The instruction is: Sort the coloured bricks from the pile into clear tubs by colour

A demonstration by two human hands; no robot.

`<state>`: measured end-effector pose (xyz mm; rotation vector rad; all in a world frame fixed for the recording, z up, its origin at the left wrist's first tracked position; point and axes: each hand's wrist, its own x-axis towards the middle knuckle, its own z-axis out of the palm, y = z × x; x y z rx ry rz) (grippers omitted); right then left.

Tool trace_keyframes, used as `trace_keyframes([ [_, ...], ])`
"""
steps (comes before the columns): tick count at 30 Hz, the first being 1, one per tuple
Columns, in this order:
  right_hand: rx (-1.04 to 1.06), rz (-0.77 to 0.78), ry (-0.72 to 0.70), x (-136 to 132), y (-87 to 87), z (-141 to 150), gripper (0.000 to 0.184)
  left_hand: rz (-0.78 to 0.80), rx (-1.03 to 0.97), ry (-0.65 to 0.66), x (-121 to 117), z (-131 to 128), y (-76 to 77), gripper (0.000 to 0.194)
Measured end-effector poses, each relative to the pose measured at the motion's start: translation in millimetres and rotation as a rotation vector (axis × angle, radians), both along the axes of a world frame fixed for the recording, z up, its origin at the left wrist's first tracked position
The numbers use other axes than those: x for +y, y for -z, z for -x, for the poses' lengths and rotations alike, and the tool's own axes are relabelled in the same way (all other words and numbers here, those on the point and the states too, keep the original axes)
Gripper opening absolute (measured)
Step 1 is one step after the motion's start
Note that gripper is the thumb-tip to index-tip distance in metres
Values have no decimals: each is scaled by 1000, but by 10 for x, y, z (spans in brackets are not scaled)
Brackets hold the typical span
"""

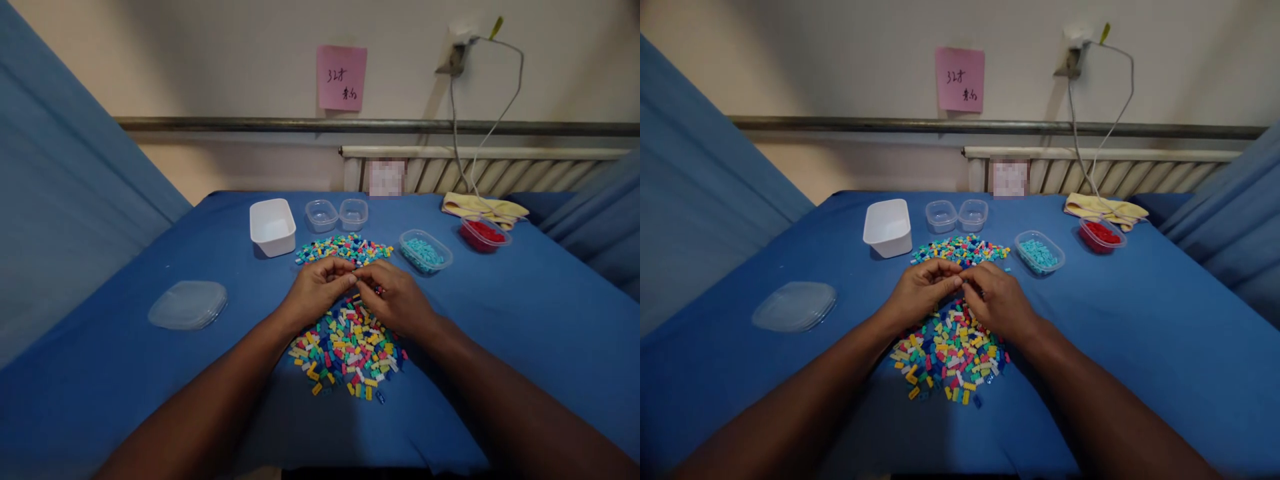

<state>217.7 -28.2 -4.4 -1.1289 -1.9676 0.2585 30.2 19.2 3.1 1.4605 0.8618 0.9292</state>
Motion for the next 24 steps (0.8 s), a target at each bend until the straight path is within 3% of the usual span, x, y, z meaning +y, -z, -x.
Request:
trace_keyframes([
  [4,15,-92,101,75,-66,-177,15,-26,39,-27,28,16,27,32],
  [8,-104,-198,454,213,-107,-718,22,-208,132,-235,160,122,34,30],
  [11,-222,-116,591,277,-79,-1070,31,-330,209,-389,289,237,41,27],
  [14,-246,-90,591,276,-52,-1138,36,-413,290,-486,403,335,72,28],
  [17,-258,-58,460,242,-34,-960,35,-436,322,-526,489,393,121,28],
  [20,-436,116,300,232,19,-739,35,-428,333,-528,536,410,163,28],
  [24,-626,274,298,268,102,-603,36,-444,368,-513,548,400,190,28],
])
